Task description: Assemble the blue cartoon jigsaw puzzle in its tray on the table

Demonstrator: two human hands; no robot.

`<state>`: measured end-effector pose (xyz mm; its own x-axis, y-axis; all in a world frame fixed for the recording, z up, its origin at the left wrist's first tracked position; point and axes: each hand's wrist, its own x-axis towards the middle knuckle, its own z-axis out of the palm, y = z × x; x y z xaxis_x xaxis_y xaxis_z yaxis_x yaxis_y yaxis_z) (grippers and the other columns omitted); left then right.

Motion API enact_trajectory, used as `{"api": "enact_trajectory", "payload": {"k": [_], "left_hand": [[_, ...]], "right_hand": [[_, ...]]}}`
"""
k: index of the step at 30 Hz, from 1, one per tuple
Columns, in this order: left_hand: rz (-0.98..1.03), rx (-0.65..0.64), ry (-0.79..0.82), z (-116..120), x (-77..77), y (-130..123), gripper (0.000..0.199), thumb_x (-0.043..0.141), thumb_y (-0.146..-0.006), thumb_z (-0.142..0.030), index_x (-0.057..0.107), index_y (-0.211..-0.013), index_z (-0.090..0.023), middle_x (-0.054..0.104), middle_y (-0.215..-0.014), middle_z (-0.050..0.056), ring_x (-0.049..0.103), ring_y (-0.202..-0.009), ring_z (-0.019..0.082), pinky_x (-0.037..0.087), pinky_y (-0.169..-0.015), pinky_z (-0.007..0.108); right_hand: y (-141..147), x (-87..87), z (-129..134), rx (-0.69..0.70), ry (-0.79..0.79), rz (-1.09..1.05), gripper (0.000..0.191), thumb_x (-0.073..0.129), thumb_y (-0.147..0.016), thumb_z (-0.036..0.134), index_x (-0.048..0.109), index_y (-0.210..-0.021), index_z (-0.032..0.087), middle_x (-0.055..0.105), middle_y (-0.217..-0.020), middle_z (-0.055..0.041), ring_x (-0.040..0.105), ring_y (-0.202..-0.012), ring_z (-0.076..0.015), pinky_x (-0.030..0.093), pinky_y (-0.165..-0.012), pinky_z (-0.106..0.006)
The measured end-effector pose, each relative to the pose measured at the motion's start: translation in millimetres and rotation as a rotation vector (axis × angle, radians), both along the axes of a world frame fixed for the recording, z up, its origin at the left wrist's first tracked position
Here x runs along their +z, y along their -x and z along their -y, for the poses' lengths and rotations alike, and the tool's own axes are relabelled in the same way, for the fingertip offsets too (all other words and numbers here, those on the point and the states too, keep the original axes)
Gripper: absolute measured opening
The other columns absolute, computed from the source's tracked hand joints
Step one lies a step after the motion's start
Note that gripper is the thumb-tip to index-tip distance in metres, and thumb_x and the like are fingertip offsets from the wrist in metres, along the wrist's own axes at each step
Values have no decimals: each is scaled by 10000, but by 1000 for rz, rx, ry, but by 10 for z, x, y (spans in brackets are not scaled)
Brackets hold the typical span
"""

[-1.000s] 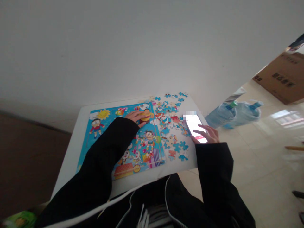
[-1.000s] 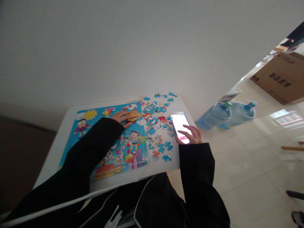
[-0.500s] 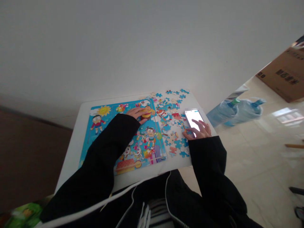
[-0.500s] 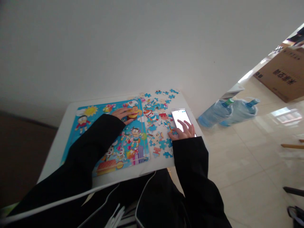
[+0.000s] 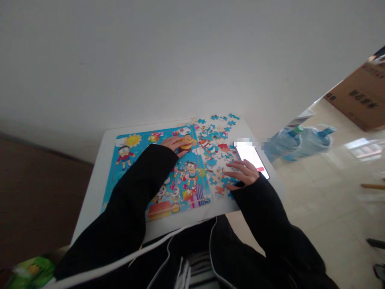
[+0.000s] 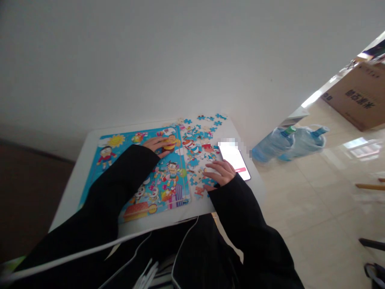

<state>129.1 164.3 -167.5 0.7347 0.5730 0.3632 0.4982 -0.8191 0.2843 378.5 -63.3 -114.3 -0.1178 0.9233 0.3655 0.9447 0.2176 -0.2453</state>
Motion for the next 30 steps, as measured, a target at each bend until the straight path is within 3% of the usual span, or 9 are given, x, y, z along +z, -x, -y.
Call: {"api": "enact_trajectory", "payload": {"k": [3,7,10,13,17,20,25,30], "left_hand": [[5,8,-8,4,2,2,364,505,-821,-427,609,-1096,-212,560,-1213,76,537,-1103,231,433,-972,364],[-14,-7,-11,-28,-35,16,401,480,-827,-454,596,-1121,-208,551,-1222,81,534,-1106,232,421,-980,367],[-1,-22,-22,-51,-60,25,402,478,-830,-451,595,-1127,-206,555,-1213,90,530,-1110,232,408,-989,374],[27,-41,-25,-55,-65,28,400,482,-830,-451,600,-1116,-197,565,-1199,100,530,-1110,235,422,-970,375],[8,-23,-15,-61,-88,28,392,492,-826,-452,597,-1114,-208,565,-1210,88,531,-1106,234,435,-954,391],[10,-25,-14,-87,-135,33,378,512,-820,-439,601,-1114,-220,570,-1206,76,524,-1118,223,424,-969,380],[5,-39,-39,-118,-192,45,363,533,-816,-424,597,-1123,-239,572,-1203,74,522,-1121,234,432,-956,414],[48,-56,-74,-121,-206,40,372,547,-812,-426,604,-1115,-218,591,-1169,88,546,-1085,238,455,-928,403]], "right_hand": [[-132,230,-102,46,16,-44,237,570,-769,461,694,-917,323,689,-973,6,628,-930,-190,418,-970,-409],[-646,446,-577,-123,72,-166,287,578,-759,471,705,-910,262,702,-902,-38,650,-824,-199,515,-811,-353],[-1062,409,-1073,-291,100,-286,338,522,-806,441,680,-961,185,703,-867,-73,661,-801,-201,532,-777,-336],[-1252,256,-1467,-319,209,-226,294,543,-798,390,671,-955,176,703,-862,-74,661,-798,-203,522,-797,-355],[-1104,119,-1743,-219,389,-101,295,599,-764,360,669,-997,194,699,-906,-54,652,-819,-176,520,-761,-302],[-858,122,-1861,-89,488,-31,343,627,-740,357,651,-1056,227,690,-963,-22,640,-841,-149,511,-733,-252],[-466,134,-2069,128,558,178,425,599,-770,321,575,-1188,250,647,-1087,-32,628,-867,-160,488,-781,-269],[-277,62,-2198,135,576,333,378,546,-816,235,580,-1192,210,616,-1116,-88,618,-907,-158,442,-851,-245]]}}
